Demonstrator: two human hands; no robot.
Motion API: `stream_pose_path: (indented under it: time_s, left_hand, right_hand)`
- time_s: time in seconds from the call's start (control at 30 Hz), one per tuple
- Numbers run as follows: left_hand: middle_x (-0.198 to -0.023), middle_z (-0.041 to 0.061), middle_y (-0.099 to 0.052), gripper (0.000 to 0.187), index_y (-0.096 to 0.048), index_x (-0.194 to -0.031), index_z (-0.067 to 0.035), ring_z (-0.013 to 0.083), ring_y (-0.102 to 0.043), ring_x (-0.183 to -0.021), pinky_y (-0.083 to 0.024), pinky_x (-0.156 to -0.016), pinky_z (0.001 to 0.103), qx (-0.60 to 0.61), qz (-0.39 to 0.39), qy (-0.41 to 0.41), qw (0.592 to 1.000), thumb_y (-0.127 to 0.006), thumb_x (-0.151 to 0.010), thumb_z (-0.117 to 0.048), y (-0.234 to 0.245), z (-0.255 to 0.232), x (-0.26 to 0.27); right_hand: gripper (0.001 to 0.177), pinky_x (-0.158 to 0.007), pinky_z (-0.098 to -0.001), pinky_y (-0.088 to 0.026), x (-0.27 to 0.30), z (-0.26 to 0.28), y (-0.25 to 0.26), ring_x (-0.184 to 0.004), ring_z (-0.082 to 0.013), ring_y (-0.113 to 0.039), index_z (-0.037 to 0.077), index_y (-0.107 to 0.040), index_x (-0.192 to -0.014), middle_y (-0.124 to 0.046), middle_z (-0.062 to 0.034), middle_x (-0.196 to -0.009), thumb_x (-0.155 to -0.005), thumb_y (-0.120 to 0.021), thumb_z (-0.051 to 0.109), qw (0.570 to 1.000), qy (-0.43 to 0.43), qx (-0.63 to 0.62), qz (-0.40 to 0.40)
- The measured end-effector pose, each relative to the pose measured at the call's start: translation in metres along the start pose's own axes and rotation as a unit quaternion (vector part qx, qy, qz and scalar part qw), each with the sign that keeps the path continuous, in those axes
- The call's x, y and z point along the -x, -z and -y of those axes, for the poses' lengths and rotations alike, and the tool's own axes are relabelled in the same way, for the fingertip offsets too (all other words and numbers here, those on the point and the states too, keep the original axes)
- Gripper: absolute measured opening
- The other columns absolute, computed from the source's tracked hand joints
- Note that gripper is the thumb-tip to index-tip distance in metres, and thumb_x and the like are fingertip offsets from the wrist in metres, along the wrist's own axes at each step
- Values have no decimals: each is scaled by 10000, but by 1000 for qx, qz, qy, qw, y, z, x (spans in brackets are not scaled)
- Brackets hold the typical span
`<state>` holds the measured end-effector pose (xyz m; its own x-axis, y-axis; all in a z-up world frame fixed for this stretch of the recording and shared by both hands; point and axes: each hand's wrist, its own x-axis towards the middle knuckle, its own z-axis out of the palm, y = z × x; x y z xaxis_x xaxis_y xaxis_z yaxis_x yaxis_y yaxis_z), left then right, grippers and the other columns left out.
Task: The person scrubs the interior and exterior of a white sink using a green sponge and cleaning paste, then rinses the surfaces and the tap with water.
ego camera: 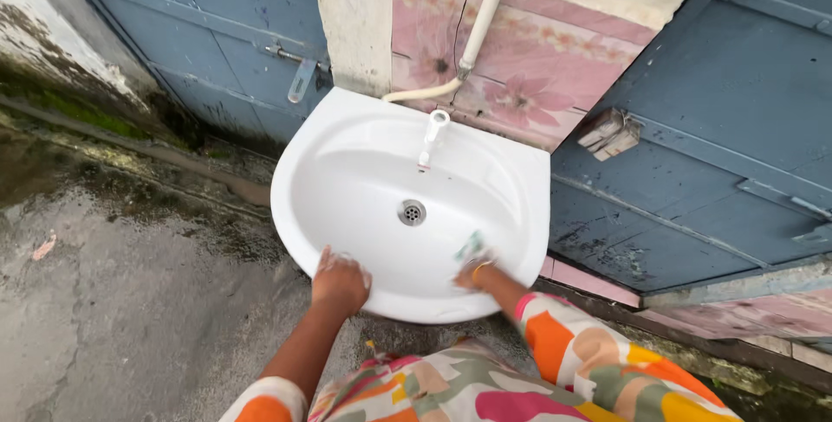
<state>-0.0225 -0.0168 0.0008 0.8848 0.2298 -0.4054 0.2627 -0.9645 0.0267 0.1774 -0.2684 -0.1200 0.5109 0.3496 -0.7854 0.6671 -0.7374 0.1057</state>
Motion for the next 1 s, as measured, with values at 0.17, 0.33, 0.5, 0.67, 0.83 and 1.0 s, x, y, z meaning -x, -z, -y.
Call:
stream_pose_path:
  time_s: [0.17, 0.33, 0.5, 0.67, 0.83, 1.0]
  left_hand:
    - [-1362, 103, -631, 551, -697, -1226, -114, 226, -558, -1306, -192, -1254, 457, 29, 59, 9, 998, -270, -1022, -397, 13, -14, -6]
    - [-1365, 113, -634, 539, -708, -1223, -127, 253, -574, -1282, -270, -1212, 462, 26, 62, 5, 998, -268, -1029, -372, 11, -16, -15]
    - [-1381, 107, -629, 535, -709, -1233, -137, 249, -579, -1287, -288, -1199, 458, 26, 75, 6, 997, -270, -1029, -365, 7, -21, -14]
    - [-1391, 104, -625, 534, -714, -1230, -134, 246, -583, -1287, -309, -1177, 454, 23, 74, 5, 997, -292, -1023, -386, 6, -26, -19]
    - [-1323, 87, -661, 522, -736, -1174, -145, 249, -618, -1224, -361, -1122, 451, 26, 66, -9, 997, -309, -1011, -398, 7, -25, -15]
    - [-1103, 104, -745, 512, -755, -1015, -131, 265, -685, -1060, -420, -1059, 440, 53, 3, -6, 999, -318, -1010, -398, 5, -30, -7]
  right_hand:
    - [687, -1193, -474, -212, 17, 119, 9, -1383, -341, -343, 314, -220, -1610, -207, -125, -1673, -988, -407, 538, 959, 208, -192, -11]
    - [645, -1183, -436, -380, 64, 36, -1, -1265, -332, -626, 470, -275, -1575, -348, -102, -1646, -952, -431, 537, 974, 145, -176, -1]
    - [530, -1203, -478, -344, 34, -30, -18, -1323, -296, -574, 537, -258, -1570, -360, -23, -1650, -1040, -283, 513, 991, 137, 4, -13]
    - [554, -1038, -505, -467, 41, 91, -21, -1109, -429, -630, 333, -408, -1537, -473, -124, -1547, -1013, -394, 512, 943, 270, -91, -172]
    - [353, -983, -417, -548, 81, 3, -6, -1066, -335, -708, 199, -721, -1236, -733, -106, -1236, -972, -662, 424, 861, 333, -275, -268]
    - [501, -941, -337, -571, 75, -75, 10, -950, -214, -751, 125, -762, -1128, -788, -80, -1095, -679, -929, 274, 915, 186, -291, -206]
